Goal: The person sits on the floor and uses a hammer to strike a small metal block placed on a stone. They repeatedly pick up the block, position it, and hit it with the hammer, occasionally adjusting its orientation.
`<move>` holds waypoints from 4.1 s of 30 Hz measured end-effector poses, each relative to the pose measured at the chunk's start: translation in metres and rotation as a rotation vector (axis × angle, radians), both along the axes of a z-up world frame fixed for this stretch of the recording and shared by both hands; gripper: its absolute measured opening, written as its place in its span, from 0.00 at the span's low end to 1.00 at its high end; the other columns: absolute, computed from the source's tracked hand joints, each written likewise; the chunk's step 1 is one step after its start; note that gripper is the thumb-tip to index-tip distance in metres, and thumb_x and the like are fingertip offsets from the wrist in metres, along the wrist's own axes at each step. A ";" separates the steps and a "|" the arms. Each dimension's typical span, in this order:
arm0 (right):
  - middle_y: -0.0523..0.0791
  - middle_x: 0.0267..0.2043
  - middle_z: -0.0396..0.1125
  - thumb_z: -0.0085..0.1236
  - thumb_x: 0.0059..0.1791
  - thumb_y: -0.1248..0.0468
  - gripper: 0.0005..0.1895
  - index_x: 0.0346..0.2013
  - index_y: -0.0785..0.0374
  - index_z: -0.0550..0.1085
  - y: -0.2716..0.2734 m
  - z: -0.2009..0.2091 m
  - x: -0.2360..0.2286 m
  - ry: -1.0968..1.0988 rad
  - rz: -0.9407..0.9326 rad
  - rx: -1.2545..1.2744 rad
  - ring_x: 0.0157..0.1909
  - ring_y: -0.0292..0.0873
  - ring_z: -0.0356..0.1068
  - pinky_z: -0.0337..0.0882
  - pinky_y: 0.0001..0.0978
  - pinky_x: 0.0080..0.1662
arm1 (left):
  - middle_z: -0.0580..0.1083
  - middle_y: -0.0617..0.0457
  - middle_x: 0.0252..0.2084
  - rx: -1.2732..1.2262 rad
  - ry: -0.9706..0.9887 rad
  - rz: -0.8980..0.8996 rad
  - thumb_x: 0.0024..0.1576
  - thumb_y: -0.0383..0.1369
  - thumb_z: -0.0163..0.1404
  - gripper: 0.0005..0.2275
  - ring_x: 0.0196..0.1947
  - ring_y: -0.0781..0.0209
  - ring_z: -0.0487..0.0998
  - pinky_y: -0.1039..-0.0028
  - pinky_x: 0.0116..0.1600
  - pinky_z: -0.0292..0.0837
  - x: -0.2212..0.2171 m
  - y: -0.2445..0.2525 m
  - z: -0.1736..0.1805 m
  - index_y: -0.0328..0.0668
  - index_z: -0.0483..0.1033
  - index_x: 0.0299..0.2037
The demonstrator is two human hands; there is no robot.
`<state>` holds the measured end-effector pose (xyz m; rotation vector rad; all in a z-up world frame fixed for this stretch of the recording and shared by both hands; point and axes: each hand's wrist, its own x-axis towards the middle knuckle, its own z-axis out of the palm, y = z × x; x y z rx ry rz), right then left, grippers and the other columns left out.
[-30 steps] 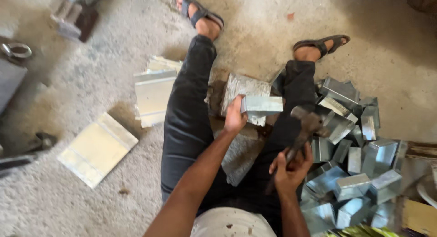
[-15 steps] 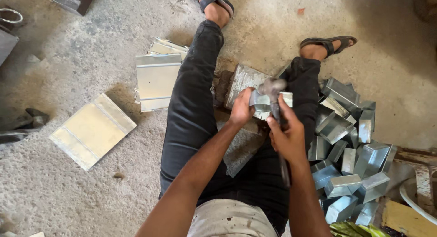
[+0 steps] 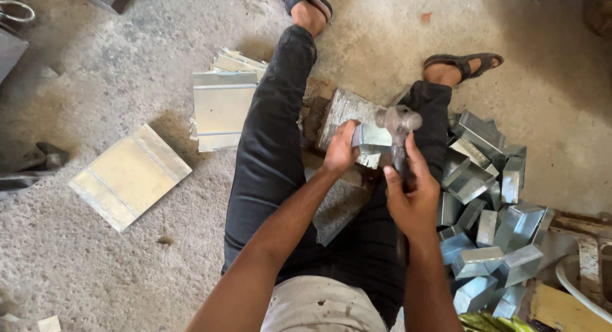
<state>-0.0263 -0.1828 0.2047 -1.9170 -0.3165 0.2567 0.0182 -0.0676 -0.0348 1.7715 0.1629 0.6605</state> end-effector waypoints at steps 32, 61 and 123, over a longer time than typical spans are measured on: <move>0.45 0.35 0.66 0.52 0.58 0.62 0.29 0.74 0.59 0.61 -0.059 -0.052 0.044 0.032 -0.172 0.110 0.21 0.28 0.61 0.59 0.24 0.22 | 0.76 0.56 0.37 1.069 0.520 0.025 0.57 0.31 0.48 0.04 0.43 0.52 0.77 0.54 0.49 0.65 0.020 0.010 0.068 0.51 0.72 0.40; 0.42 0.38 0.66 0.52 0.60 0.68 0.20 0.68 0.64 0.64 -0.003 0.003 0.034 -0.264 0.224 -0.104 0.33 0.30 0.62 0.65 0.23 0.35 | 0.72 0.37 0.39 -0.049 0.002 0.040 0.41 0.14 0.49 0.21 0.46 0.32 0.72 0.53 0.50 0.68 0.016 -0.003 0.007 0.38 0.69 0.45; 0.40 0.23 0.59 0.51 0.58 0.64 0.22 0.66 0.49 0.59 -0.086 -0.219 -0.005 0.394 -0.385 0.206 0.16 0.31 0.56 0.53 0.27 0.17 | 0.71 0.49 0.60 1.271 0.463 -0.379 0.61 0.32 0.45 0.18 0.62 0.48 0.68 0.44 0.66 0.57 0.079 0.040 -0.013 0.64 0.72 0.61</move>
